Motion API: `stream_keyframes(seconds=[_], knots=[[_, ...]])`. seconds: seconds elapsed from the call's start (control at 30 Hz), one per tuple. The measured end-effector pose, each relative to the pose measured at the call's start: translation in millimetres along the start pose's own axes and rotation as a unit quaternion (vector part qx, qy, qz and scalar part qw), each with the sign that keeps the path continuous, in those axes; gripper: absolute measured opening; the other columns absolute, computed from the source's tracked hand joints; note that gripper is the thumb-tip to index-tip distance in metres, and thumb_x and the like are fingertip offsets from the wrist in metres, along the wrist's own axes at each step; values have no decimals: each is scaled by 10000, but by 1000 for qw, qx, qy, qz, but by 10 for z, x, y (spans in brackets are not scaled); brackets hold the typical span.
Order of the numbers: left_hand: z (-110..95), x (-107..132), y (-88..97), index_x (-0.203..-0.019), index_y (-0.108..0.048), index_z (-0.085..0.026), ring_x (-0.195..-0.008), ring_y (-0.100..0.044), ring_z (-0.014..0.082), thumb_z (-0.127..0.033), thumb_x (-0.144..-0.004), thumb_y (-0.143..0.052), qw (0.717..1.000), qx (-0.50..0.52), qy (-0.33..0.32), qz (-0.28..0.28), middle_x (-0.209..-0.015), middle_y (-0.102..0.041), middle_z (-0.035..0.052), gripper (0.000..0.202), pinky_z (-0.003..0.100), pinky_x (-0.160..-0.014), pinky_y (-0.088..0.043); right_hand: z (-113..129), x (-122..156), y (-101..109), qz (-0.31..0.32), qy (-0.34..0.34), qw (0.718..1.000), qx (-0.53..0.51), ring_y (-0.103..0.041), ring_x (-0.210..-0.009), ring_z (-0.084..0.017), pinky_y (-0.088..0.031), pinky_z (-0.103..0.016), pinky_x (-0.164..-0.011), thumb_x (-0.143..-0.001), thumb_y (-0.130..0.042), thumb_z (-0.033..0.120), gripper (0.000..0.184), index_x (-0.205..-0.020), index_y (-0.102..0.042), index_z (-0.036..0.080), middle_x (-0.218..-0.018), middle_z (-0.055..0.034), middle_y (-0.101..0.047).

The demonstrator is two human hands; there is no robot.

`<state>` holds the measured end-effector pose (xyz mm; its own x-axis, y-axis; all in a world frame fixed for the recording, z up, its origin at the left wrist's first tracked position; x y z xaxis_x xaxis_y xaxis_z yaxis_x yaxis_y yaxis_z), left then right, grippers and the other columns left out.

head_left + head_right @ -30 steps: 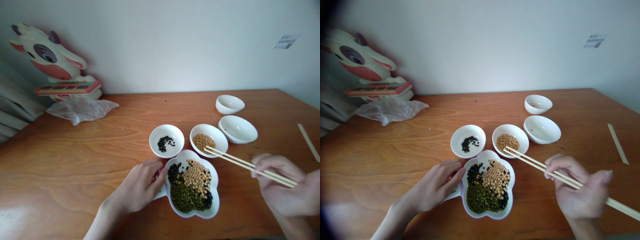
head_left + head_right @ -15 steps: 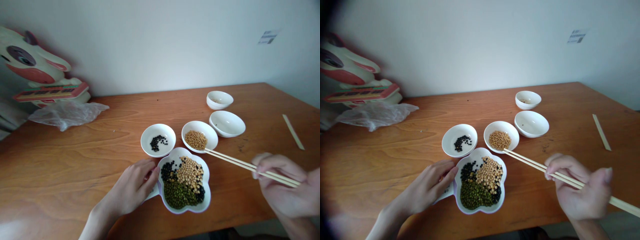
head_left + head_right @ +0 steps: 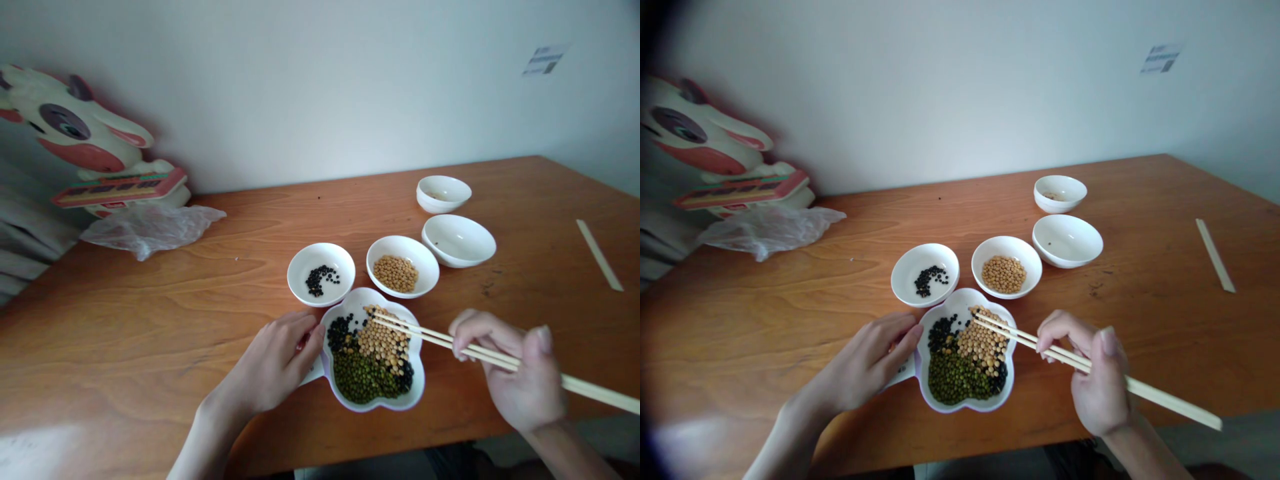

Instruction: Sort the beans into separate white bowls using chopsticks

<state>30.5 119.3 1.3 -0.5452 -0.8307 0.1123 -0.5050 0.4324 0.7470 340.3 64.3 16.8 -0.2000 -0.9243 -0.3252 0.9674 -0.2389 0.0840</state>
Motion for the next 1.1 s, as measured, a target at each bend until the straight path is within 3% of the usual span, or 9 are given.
stream_keyframes(seconds=[0.33,1.1], knots=[[-2,34,6,-912,-659,-228,-841,-691,230,-495,-1245,-389,1000,-9,-9,-15,-901,-743,46,505,359,-810,-524,-157,-13,-114,38,-27,997,55,-599,-592,-229,-479,-366,-559,-1099,-276,832,856,-682,-765,266,-637,-61,-660],[-17,5,-9,-923,-636,-231,-846,-657,230,-487,-1249,-367,1000,0,1,8,-897,-700,39,495,368,-818,-472,-143,-5,-81,24,4,999,36,-627,-603,-256,-472,-397,-554,-1100,-339,806,820,-648,-775,279,-630,-81,-685]])
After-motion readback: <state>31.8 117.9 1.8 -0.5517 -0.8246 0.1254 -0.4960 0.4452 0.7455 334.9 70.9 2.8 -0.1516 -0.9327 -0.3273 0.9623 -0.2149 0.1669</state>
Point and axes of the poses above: each hand's wrist, its own x-axis away from the middle knuckle, its own y-axis out of the back of the hand, z = x × y, the point moved 6 cm from there along -x, towards the middle knuckle
